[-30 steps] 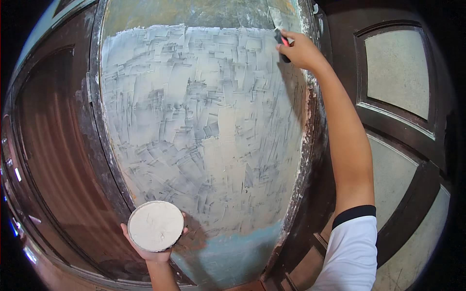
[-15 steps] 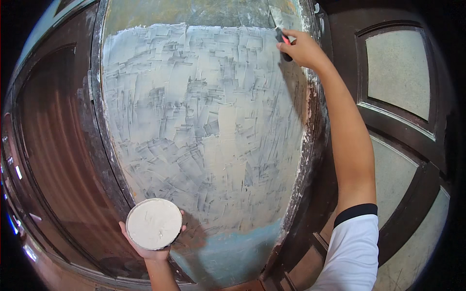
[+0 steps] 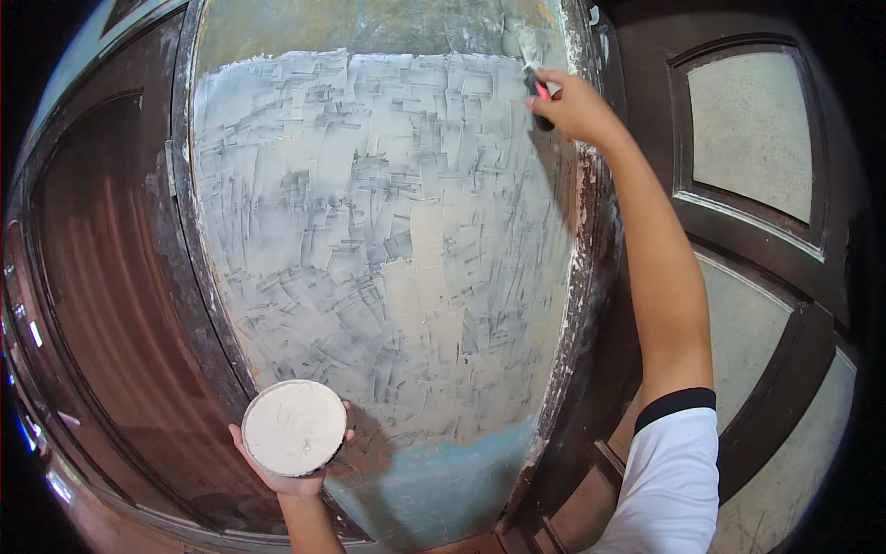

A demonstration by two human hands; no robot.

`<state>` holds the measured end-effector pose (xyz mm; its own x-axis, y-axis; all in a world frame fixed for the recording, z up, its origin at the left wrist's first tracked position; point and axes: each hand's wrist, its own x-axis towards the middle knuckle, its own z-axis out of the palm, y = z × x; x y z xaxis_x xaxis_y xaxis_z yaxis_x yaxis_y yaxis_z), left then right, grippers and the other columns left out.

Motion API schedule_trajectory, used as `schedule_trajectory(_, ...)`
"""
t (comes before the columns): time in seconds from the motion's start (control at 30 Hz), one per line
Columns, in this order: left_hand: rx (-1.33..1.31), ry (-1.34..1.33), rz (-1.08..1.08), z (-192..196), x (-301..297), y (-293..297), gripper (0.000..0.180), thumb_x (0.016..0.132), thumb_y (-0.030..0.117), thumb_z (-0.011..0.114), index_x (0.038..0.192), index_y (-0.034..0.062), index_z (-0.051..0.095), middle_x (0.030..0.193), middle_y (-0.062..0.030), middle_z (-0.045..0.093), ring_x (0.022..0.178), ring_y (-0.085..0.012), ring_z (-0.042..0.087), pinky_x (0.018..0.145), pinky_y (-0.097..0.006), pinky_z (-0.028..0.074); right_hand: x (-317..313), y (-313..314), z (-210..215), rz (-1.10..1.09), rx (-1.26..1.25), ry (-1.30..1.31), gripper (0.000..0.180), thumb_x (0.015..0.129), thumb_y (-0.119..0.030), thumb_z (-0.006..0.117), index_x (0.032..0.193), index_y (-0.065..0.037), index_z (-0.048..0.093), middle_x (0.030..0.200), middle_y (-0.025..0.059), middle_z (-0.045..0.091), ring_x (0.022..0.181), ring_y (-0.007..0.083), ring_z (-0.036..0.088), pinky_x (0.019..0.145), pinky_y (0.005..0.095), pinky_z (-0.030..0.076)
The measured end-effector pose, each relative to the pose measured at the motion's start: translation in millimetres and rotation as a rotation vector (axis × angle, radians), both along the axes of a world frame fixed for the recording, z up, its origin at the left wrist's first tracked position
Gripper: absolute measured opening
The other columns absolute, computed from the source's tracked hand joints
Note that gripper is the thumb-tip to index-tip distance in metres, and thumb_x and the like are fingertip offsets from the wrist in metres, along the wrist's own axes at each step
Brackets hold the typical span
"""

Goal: The person applies putty to a wall with a putty knife.

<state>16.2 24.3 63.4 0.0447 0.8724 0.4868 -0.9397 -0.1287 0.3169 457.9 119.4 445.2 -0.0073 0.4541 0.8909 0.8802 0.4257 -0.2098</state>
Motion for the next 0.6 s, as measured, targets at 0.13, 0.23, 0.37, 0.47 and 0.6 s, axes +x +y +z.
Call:
schedule_trajectory(0.13, -0.057, -0.033, 0.014, -4, -5, -4, 0.102, 0.089, 0.086, 0.041, 0.155, 0.0085, 0.041, 0.15, -0.0328, 0.046, 0.123, -0.0687, 0.049, 0.085, -0.08, 0.05, 0, 18, -59, 0.004, 0.082, -0.116, 0.063, 0.093, -0.025, 0.078, 0.148, -0.002, 0.056, 0.092, 0.0141, 0.071, 0.079, 0.0177, 0.066, 0.078, 0.0332, 0.053)
schedule_trajectory(0.23, -0.046, -0.024, 0.06, -6, -10, -7, 0.102, 0.089, 0.087, 0.04, 0.155, 0.0091, 0.041, 0.15, -0.0332, 0.046, 0.124, -0.07, 0.048, 0.084, -0.08, 0.051, -12, -17, -61, 0.043, -0.126, 0.013, 0.062, 0.09, -0.028, 0.078, 0.144, -0.003, 0.059, 0.116, 0.0228, 0.074, 0.103, 0.0318, 0.073, 0.093, 0.0389, 0.055)
schedule_trajectory(0.37, -0.056, -0.026, 0.034, -4, -6, -7, 0.103, 0.089, 0.087, 0.039, 0.155, 0.0092, 0.041, 0.149, -0.0326, 0.047, 0.124, -0.0689, 0.048, 0.083, -0.08, 0.052, -1, -8, -10, 0.031, 0.142, -0.022, 0.066, 0.093, -0.029, 0.077, 0.152, -0.007, 0.054, 0.092, 0.0135, 0.072, 0.074, 0.017, 0.065, 0.067, 0.031, 0.052)
schedule_trajectory(0.47, -0.075, -0.033, 0.06, -4, -2, -6, 0.102, 0.089, 0.087, 0.039, 0.155, 0.0091, 0.042, 0.149, -0.033, 0.048, 0.125, -0.0691, 0.048, 0.084, -0.08, 0.051, -12, 0, 16, -0.014, 0.038, -0.026, 0.066, 0.093, -0.028, 0.078, 0.152, -0.009, 0.054, 0.092, 0.0127, 0.072, 0.074, 0.0168, 0.065, 0.064, 0.0301, 0.052)
schedule_trajectory(0.6, -0.062, -0.046, 0.039, -9, -5, -3, 0.101, 0.089, 0.087, 0.039, 0.153, 0.009, 0.043, 0.147, -0.0332, 0.049, 0.123, -0.0693, 0.049, 0.082, -0.08, 0.052, 3, 26, -22, 0.06, 0.079, -0.114, 0.066, 0.092, -0.025, 0.079, 0.15, -0.006, 0.055, 0.09, 0.0121, 0.071, 0.075, 0.016, 0.064, 0.07, 0.0317, 0.053)
